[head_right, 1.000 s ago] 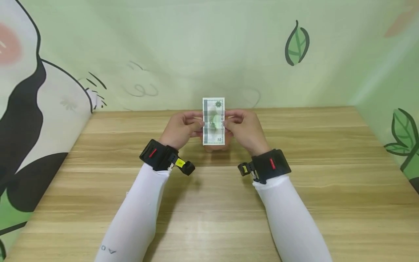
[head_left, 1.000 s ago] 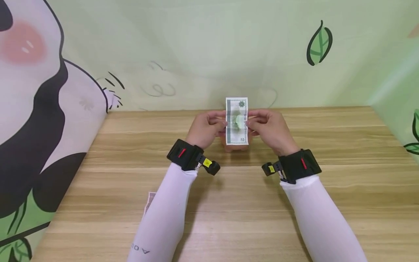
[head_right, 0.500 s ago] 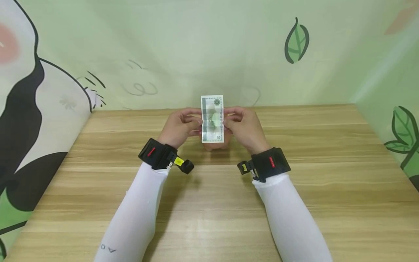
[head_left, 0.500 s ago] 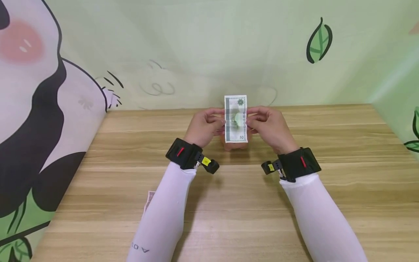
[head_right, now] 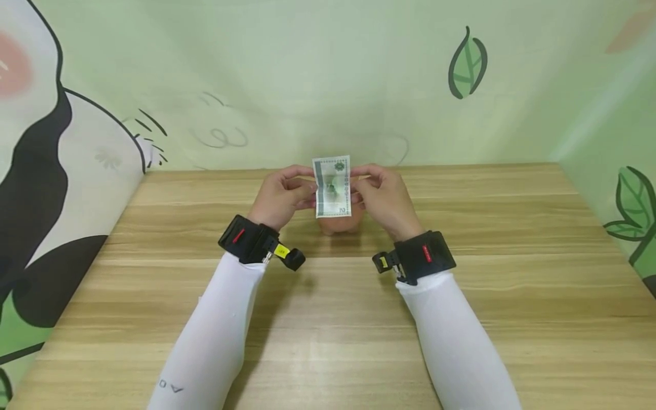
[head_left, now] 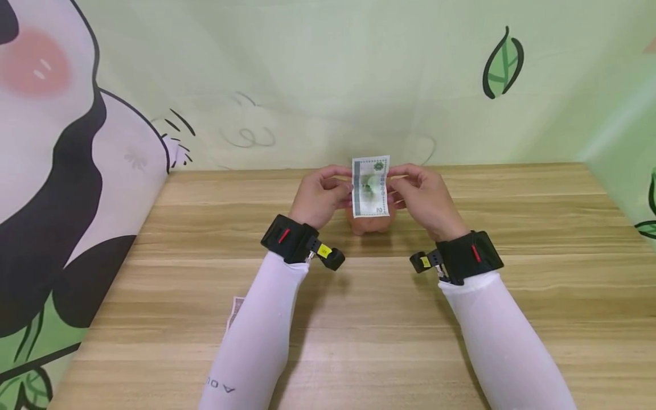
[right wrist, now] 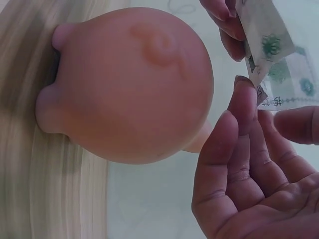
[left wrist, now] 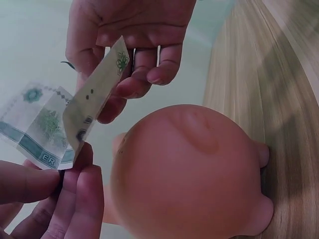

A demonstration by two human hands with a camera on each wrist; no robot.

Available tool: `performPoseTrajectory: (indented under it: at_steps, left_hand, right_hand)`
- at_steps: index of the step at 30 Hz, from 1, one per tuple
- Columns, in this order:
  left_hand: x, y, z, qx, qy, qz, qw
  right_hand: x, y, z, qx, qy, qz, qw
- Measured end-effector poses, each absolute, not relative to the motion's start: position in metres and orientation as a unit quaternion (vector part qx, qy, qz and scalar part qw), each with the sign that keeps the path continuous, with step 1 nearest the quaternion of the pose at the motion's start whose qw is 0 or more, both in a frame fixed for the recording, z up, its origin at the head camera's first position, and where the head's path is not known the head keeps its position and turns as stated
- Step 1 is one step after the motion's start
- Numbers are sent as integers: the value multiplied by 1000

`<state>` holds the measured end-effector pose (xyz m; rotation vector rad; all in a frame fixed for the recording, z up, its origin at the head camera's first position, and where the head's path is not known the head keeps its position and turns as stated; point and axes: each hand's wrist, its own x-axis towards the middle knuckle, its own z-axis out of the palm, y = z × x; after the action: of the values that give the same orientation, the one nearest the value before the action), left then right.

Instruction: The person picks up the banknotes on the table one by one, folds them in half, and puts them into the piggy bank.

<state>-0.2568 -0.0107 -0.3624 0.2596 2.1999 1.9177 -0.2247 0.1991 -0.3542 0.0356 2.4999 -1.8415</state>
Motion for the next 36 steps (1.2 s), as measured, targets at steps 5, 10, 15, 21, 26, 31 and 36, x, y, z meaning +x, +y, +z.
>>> performPoseTrajectory:
  at_steps: [5,10,15,21,26,31,36]
  left_hand:
    - [-258,-7,-364,88,745,654,101]
    - [-257,-5,-363,82,736,664,103]
    - [-256,-6,-362,79,737,664,97]
    - [-257,-6,-362,90,723,676,108]
    - [-259,-6,-364,97,735,658,135]
    - [-259,-4,-365,93,756,630,147]
    - [-258,-5,-366,102,764,625,126]
  right_hand:
    - [-223,200,-353,20,798,-602,26]
    - [-222,199,-352,21,805,-592,41]
    - [-222,199,-353,4,811,-583,52]
    - [-223,199,-356,2,810,-586,33]
    - [-224,198,-357,4,799,-601,-7]
    - [-225,196,-358,1,789,-614,-26]
    - [-224,196,-358,7,783,-622,-7]
